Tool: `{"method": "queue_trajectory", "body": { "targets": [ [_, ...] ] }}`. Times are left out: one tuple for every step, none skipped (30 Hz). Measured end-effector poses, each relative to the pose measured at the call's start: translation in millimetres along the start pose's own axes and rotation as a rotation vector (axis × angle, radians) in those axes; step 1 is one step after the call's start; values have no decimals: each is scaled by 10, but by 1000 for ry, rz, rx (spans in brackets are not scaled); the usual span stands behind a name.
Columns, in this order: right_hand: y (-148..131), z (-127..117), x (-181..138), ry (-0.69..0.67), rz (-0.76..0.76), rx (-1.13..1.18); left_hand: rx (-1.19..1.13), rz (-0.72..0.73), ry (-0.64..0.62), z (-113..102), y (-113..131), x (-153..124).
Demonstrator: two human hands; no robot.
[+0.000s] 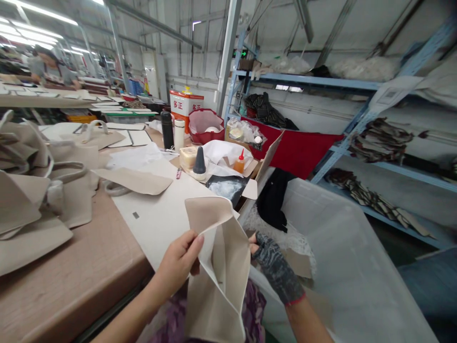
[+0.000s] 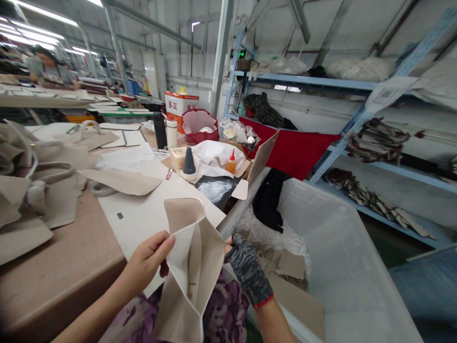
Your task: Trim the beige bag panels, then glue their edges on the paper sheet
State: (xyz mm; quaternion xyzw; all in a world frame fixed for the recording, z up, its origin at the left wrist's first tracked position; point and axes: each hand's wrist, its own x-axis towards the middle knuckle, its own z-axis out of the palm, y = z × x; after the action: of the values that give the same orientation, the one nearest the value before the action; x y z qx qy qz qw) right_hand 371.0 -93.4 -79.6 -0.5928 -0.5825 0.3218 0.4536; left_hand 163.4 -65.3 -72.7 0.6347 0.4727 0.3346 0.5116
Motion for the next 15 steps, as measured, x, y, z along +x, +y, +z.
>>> {"method": "queue_trajectory", "body": {
  "targets": [
    [6, -6, 16, -1, -1, -9, 34, 20, -6, 26, 24, -4],
    [1, 19, 18, 7, -15, -13, 77, 50, -21, 69, 45, -4],
    [-11, 72, 4, 33, -39, -20, 119, 81, -26, 125, 62, 2],
    [-23, 143, -22, 72, -73, -39, 156, 106, -23, 185, 75, 11],
    [-28, 220, -57, 124, -128, -74, 180, 122, -10, 243, 83, 23],
    [-20, 288, -95, 184, -198, -125, 187, 131, 7, 290, 87, 36],
    [5, 336, -129, 236, -270, -191, 176, 127, 18, 324, 89, 46],
    [47, 356, -154, 266, -343, -263, 149, 112, 24, 342, 89, 52],
    [99, 347, -165, 273, -413, -325, 115, 93, 28, 347, 86, 53],
    [156, 312, -161, 261, -465, -367, 85, 74, 37, 341, 83, 49],
    [207, 259, -146, 237, -494, -393, 64, 63, 60, 331, 80, 41],
    [246, 202, -124, 207, -502, -404, 47, 55, 83, 320, 76, 33],
    [266, 150, -98, 182, -499, -401, 31, 48, 99, 313, 74, 26],
    [267, 115, -74, 172, -490, -388, 11, 42, 103, 311, 73, 23],
    [251, 100, -55, 177, -483, -375, -12, 34, 97, 317, 73, 24]
  ]
}}
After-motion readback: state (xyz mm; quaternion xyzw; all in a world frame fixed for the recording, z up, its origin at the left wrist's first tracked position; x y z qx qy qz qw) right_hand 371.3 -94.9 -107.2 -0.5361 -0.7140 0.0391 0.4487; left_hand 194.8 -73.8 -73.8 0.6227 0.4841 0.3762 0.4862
